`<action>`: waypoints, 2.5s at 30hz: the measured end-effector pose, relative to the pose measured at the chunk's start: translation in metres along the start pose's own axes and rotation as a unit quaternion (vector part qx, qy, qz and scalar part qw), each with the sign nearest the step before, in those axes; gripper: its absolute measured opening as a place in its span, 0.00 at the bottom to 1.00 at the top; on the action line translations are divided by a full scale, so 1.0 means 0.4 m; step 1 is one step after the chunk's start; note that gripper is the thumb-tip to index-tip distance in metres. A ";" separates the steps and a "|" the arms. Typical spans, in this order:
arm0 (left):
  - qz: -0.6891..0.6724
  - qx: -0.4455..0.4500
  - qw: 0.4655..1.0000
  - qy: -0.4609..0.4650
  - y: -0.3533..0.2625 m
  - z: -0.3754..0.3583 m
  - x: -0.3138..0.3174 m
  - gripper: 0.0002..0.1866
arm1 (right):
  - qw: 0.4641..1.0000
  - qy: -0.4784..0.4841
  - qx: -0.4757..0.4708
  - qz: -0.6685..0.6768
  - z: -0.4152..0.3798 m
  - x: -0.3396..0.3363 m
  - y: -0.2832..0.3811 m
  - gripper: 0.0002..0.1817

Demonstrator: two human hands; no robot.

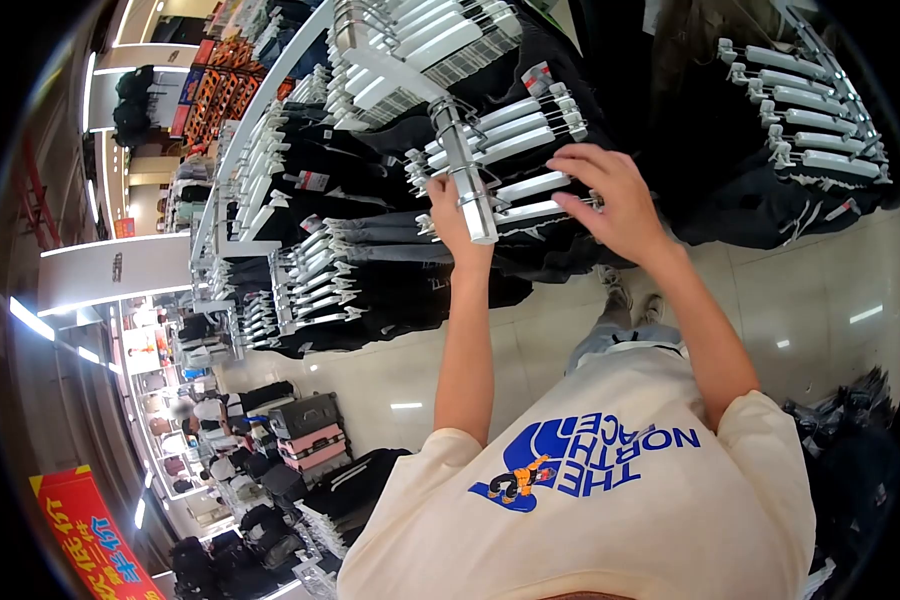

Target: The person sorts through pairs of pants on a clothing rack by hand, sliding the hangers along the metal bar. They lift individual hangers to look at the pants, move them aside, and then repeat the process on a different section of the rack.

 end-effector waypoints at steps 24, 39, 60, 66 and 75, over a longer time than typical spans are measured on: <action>0.091 0.129 0.987 -0.020 -0.018 0.008 -0.004 0.11 | 0.996 0.056 0.017 -0.067 0.114 0.109 -0.050 0.14; 0.194 0.136 0.971 -0.041 -0.008 0.013 0.018 0.17 | 0.993 0.070 -0.012 -0.096 0.124 0.113 -0.055 0.13; 0.263 0.163 0.951 0.021 -0.030 0.086 0.019 0.30 | 0.976 0.101 -0.024 -0.190 0.120 0.164 -0.092 0.27; 0.224 0.148 0.963 0.002 -0.003 0.093 0.026 0.20 | 0.983 0.090 -0.022 -0.160 0.122 0.149 -0.081 0.25; 0.236 0.160 0.958 0.007 0.069 0.105 0.037 0.23 | 0.990 0.060 -0.035 -0.120 0.109 0.150 -0.102 0.25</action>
Point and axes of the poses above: each hand's wrist, its own z-axis towards the middle knuckle, its own x-axis out of the palm, y = z × x, the point moved 7 cm from there along z, towards the middle knuckle, and after that the axes turned 10 degrees about -x, right-handed, at the moved point
